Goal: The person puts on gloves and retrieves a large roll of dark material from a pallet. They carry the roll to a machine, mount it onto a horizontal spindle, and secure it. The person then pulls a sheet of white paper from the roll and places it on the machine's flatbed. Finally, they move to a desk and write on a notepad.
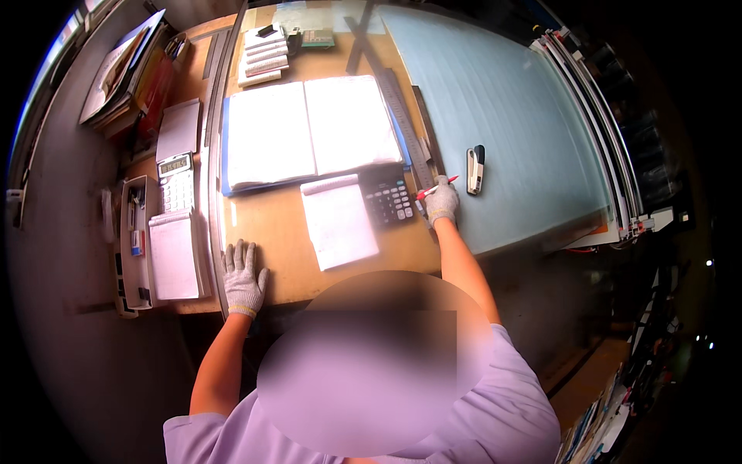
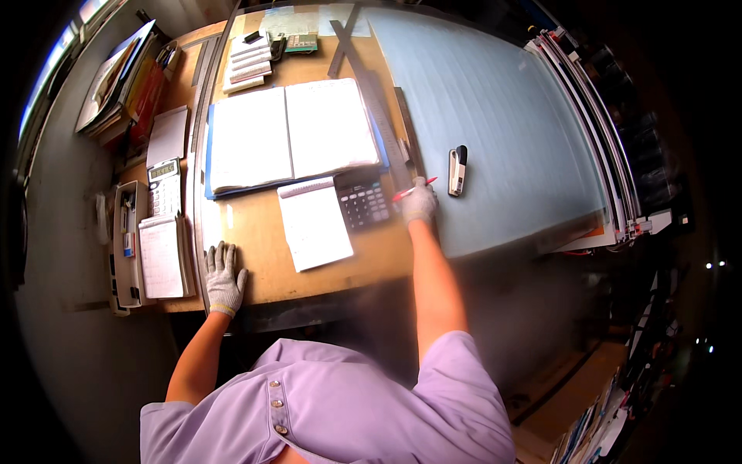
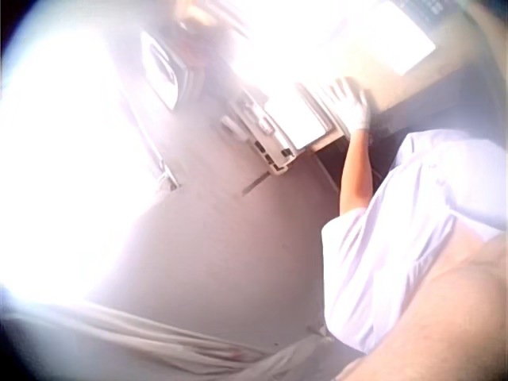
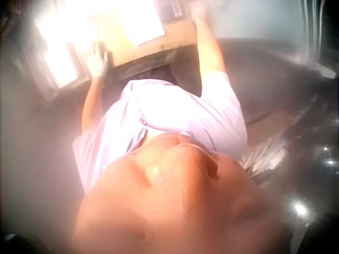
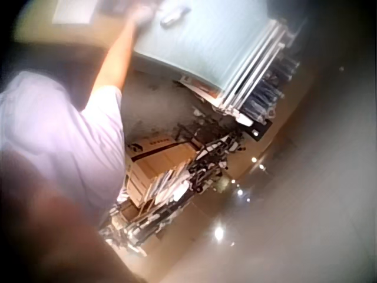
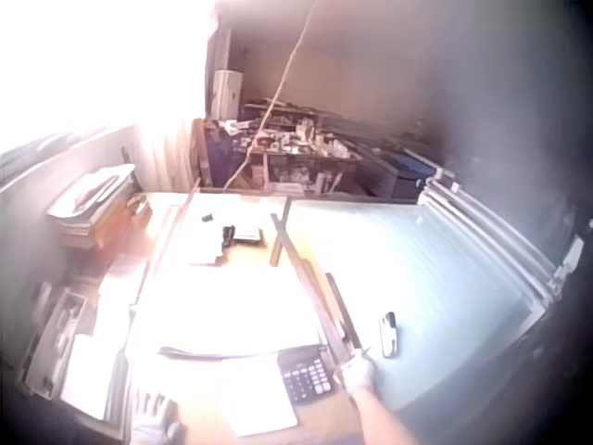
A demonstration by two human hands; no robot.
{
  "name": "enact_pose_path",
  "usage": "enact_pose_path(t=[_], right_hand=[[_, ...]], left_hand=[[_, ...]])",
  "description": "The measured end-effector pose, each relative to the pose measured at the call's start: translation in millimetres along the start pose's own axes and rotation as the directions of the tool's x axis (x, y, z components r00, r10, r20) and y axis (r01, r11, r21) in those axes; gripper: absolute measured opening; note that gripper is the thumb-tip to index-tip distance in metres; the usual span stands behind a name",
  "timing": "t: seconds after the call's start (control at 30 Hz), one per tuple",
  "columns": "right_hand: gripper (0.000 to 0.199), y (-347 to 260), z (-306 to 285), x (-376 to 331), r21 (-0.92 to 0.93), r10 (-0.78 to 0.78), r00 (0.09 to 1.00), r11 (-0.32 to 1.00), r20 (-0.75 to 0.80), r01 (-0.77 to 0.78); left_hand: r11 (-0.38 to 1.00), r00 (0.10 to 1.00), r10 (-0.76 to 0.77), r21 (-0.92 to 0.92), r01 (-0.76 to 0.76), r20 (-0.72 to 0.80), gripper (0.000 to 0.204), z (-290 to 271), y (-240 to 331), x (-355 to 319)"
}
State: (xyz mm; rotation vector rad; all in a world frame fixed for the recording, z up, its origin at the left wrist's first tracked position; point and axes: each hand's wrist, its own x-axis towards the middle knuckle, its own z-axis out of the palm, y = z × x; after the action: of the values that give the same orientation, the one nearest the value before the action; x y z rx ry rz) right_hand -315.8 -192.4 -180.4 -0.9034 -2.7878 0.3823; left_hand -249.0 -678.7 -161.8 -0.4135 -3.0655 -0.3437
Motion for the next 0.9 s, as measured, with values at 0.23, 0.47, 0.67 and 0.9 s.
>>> enact_pose_path(t=[0.23,0.47,0.67,0.9], right_hand=[[0.039,-7.2,-6.3,4.4,0.119,0.13,0.991,0.984,0.032,-0.133],[0.04,19.4,-26.8,9.8,0.35,0.067,0.991,0.936,-0.116,-0.022],[0.037,67.2,-9.8,11.1,0.298,0.148,0.981,0.949,-0.129,-0.104],[0.037,68.5,6.1,13.3,0.468,0.275,0.952,0.864,-0.133,-0.184]], left_hand=[[1.0,1.0,-0.001,-0.015,0.002,0.028,0.065,-1.8,6.2,6.6],[1.0,1.0,0.001,0.006,-0.001,0.029,0.065,2.1,2.0,6.2],[1.0,0.999,-0.009,-0.004,0.009,0.038,0.065,-1.4,4.4,8.1],[1.0,1.0,-0.005,0.007,0.005,0.031,0.065,1.5,1.2,5.7]])
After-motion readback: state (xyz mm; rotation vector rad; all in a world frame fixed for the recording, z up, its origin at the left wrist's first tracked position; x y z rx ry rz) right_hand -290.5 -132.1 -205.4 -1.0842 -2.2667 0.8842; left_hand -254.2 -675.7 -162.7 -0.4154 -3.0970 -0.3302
